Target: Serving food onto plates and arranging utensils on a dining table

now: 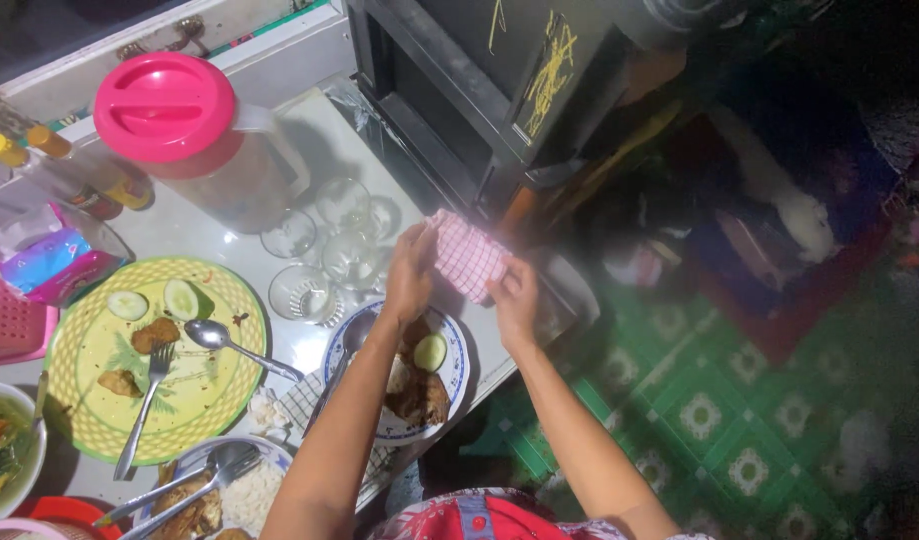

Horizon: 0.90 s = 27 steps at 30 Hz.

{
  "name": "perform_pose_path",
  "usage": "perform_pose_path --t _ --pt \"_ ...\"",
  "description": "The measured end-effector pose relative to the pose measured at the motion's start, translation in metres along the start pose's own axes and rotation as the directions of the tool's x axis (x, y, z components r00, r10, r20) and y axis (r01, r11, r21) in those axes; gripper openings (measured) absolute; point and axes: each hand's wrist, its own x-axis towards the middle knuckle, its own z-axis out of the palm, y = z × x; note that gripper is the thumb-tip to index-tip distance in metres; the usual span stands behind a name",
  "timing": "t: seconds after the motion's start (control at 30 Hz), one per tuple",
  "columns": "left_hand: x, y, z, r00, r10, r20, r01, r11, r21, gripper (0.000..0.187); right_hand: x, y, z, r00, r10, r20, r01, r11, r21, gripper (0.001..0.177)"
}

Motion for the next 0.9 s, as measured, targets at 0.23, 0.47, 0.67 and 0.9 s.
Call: perform_pose_path --t 0.23,0.47,0.67,0.9 --pt "-0.001 -0.007 0.006 0.988 -0.136 0.07 0.137 0.99 -0.012 0.065 0.018 0.048 -0.011 0.998 -0.056 0.034 0.059 0.991 -0.118 0.054" --pt "-0.038 0.028 -0.027 0.981 -0.192 -0.023 0.192 0.981 -0.001 0.035 0.006 0.002 -0.018 0.949 -0.31 -0.051 0.259 0.864 -0.431 0.047" --pt "-0.095 0.055 -0.09 0.953 -0.236 -0.189 0.238 0.971 -0.017 0.022 -0.036 -0.023 0.001 0.954 -0.289 0.074 0.294 0.869 -0.397 0.041" --pt "-0.166 0.068 -0.132 0.734 -0.601 -0.316 0.522 0.797 -0.304 0.028 -0.092 -0.024 0.012 0.979 -0.102 0.176 0.153 0.939 -0.309 0.047"
